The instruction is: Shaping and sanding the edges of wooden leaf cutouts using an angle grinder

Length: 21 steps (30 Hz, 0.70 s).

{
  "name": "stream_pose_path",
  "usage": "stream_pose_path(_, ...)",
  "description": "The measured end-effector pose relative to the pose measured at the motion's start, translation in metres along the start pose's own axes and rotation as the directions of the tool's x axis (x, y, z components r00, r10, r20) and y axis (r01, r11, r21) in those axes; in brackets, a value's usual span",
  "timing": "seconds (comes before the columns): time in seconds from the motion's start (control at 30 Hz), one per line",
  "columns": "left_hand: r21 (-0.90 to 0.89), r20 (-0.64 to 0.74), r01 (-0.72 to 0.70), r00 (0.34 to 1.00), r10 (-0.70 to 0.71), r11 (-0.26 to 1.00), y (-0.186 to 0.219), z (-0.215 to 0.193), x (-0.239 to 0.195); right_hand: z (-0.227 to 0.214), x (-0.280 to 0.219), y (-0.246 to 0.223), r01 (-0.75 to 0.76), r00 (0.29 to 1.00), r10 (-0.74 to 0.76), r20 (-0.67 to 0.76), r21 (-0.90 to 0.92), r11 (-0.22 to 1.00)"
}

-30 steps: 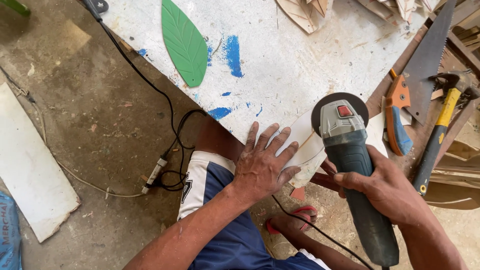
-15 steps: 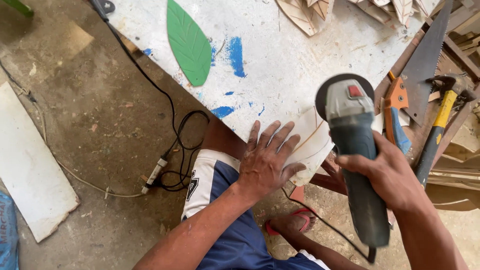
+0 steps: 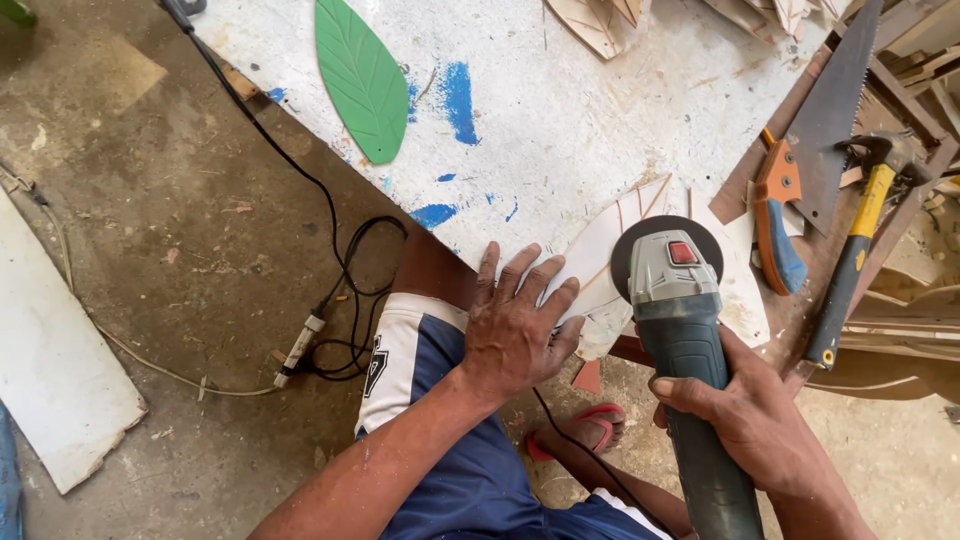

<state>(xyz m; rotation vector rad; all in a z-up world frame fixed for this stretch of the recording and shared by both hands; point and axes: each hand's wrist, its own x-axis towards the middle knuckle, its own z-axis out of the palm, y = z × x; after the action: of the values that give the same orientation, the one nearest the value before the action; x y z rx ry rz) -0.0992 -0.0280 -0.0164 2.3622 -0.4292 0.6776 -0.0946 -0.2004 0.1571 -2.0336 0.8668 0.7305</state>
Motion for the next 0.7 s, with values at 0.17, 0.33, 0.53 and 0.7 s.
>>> stream_pose_path(0.17, 0.002, 0.012, 0.003, 1.000, -0.003, 1.000, -0.001, 0.002, 0.001, -0.002, 0.004, 0.002, 0.008, 1.000, -0.008, 0.014, 0.006, 1.000)
stream_pose_path(0.33, -0.001, 0.039, 0.010, 0.999, -0.010, 1.000, -0.003, 0.002, -0.002, 0.003, 0.004, -0.001, 0.029, 0.999, -0.029, 0.018, -0.015, 0.999)
stream_pose_path(0.53, -0.008, 0.056, 0.006, 0.998, -0.005, 1.000, -0.003, -0.002, 0.000, 0.002, 0.010, -0.007, 0.034, 0.999, -0.032, 0.038, -0.032, 0.999)
stream_pose_path(0.7, 0.011, 0.095, -0.003, 0.995, 0.002, 1.000, -0.004, -0.004, 0.001, 0.001, 0.010, -0.027, 0.019, 1.000, -0.023, -0.015, -0.233, 0.972)
